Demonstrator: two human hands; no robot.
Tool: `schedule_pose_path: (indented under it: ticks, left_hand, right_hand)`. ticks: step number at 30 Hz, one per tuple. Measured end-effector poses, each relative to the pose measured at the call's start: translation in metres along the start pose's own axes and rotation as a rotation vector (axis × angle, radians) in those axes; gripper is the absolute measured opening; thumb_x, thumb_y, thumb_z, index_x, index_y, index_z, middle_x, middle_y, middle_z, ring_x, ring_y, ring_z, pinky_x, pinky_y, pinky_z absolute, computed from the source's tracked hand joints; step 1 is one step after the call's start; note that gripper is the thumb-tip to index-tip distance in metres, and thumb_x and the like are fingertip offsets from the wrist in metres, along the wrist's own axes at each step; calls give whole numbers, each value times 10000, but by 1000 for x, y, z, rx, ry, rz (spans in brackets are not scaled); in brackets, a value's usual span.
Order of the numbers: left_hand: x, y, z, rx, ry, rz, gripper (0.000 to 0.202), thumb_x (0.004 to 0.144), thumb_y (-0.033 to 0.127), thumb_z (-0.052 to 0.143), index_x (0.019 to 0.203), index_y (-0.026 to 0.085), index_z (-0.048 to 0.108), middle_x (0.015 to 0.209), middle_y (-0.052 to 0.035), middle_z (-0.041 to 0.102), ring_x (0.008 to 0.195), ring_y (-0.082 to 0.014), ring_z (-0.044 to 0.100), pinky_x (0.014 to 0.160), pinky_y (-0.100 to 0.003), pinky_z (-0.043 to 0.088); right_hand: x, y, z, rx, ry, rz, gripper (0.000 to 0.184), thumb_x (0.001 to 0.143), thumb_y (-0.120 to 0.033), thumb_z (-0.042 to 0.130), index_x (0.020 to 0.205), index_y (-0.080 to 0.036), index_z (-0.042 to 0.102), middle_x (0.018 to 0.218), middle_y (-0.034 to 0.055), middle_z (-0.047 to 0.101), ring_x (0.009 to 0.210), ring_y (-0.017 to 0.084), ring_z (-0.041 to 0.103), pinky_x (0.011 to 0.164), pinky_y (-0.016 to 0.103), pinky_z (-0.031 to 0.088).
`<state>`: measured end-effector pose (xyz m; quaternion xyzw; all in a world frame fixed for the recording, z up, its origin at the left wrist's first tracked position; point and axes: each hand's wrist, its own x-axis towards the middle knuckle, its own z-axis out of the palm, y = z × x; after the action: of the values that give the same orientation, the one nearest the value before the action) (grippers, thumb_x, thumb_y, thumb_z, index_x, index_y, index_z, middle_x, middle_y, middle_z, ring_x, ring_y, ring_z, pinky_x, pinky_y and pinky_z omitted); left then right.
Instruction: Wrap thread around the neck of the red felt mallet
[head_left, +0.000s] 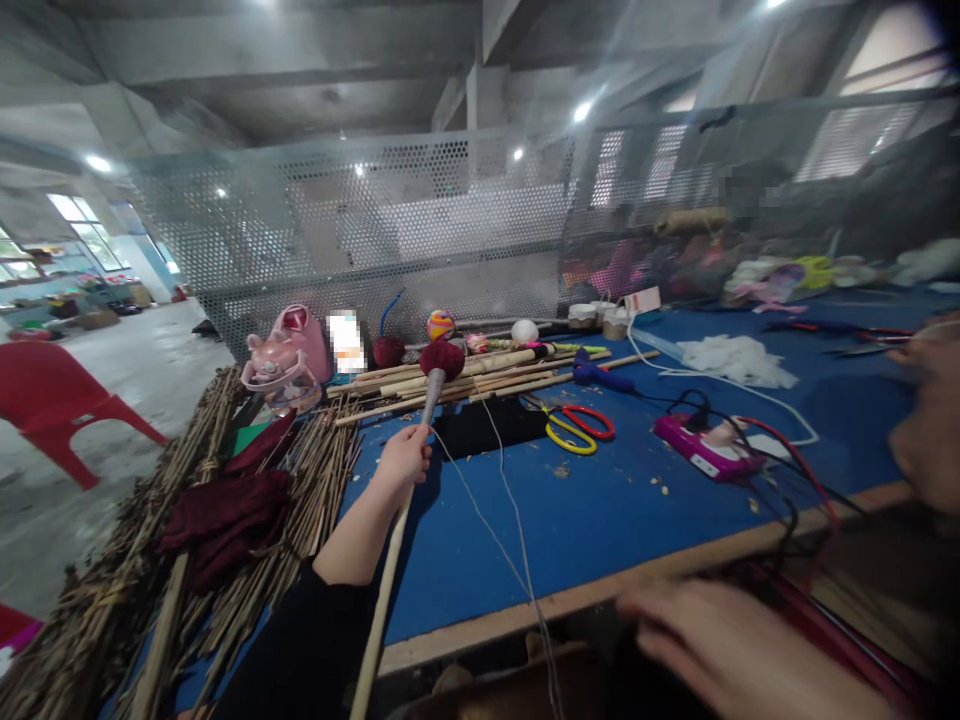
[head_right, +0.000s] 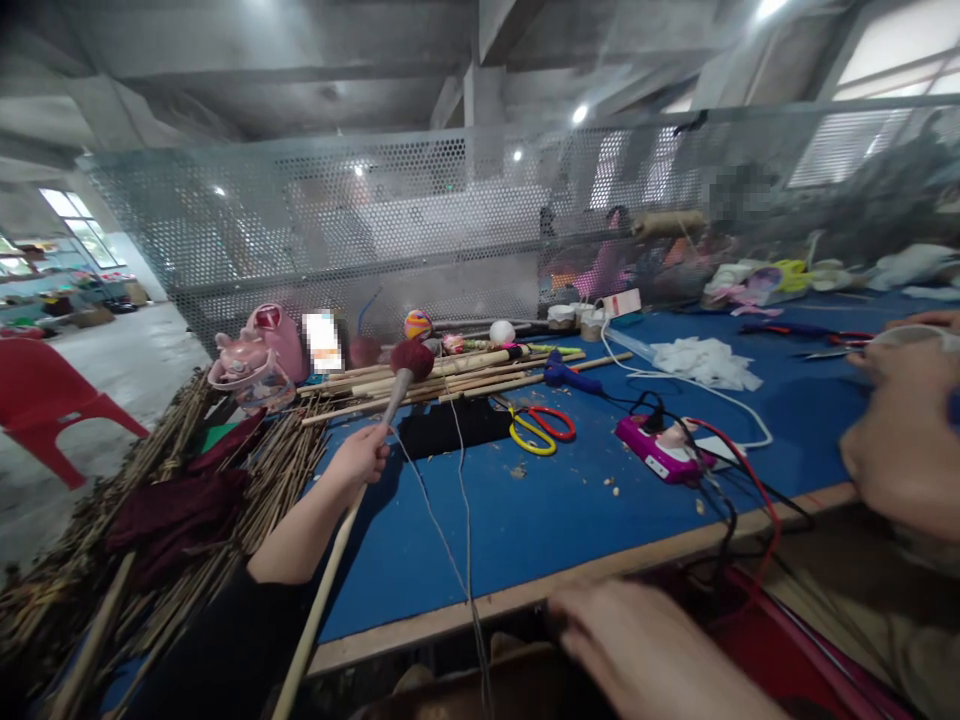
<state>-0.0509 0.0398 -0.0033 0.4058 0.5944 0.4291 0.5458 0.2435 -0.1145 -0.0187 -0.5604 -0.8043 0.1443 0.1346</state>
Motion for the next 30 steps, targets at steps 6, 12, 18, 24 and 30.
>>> schedule_pose_path:
  ticks: [6, 12, 18, 24, 30]
  left_hand:
    - [-1, -1, 2, 1, -19, 3, 157, 851, 339, 399, 840, 191, 452, 493, 85, 328, 318, -22, 255, 352, -139, 130]
    - [-2, 1, 2, -2, -21, -1, 172, 847, 354, 402, 844, 192, 460, 489, 85, 320, 316, -24, 254, 347, -138, 132]
    - [-4, 2, 3, 10, -23, -1, 164, 835, 353, 426, 840, 194, 464, 486, 85, 320, 322, -28, 264, 346, -135, 145]
    - [-4, 3, 3, 0, -20, -7, 177, 840, 364, 411, 842, 194, 460, 481, 86, 319, 314, -30, 256, 347, -144, 137]
    - [-4, 2, 4, 15, -20, -11, 182, 834, 367, 424, 855, 194, 474, 491, 85, 333, 320, -27, 254, 350, -144, 139]
  right_hand:
    - [91, 28, -24, -78, 225, 111, 253, 798, -332, 470, 890, -215, 676, 930, 54, 686, 839, 222, 627, 713, 289, 449]
    - [119, 38, 2, -32, 185, 117, 213, 763, -361, 525, 786, -231, 693, 840, 37, 685, 774, 205, 618, 660, 271, 421]
    - [118, 38, 10, -17, 263, 131, 218, 806, -340, 458, 732, -221, 624, 853, 27, 659, 774, 191, 600, 672, 272, 402]
    - [122, 40, 14, 24, 273, 154, 213, 817, -335, 424, 728, -219, 580, 856, 25, 641, 790, 191, 583, 669, 272, 387]
    - [126, 41, 7, 270, 346, 113, 265, 803, -390, 420, 673, -185, 526, 654, 25, 580, 624, 162, 536, 595, 255, 398]
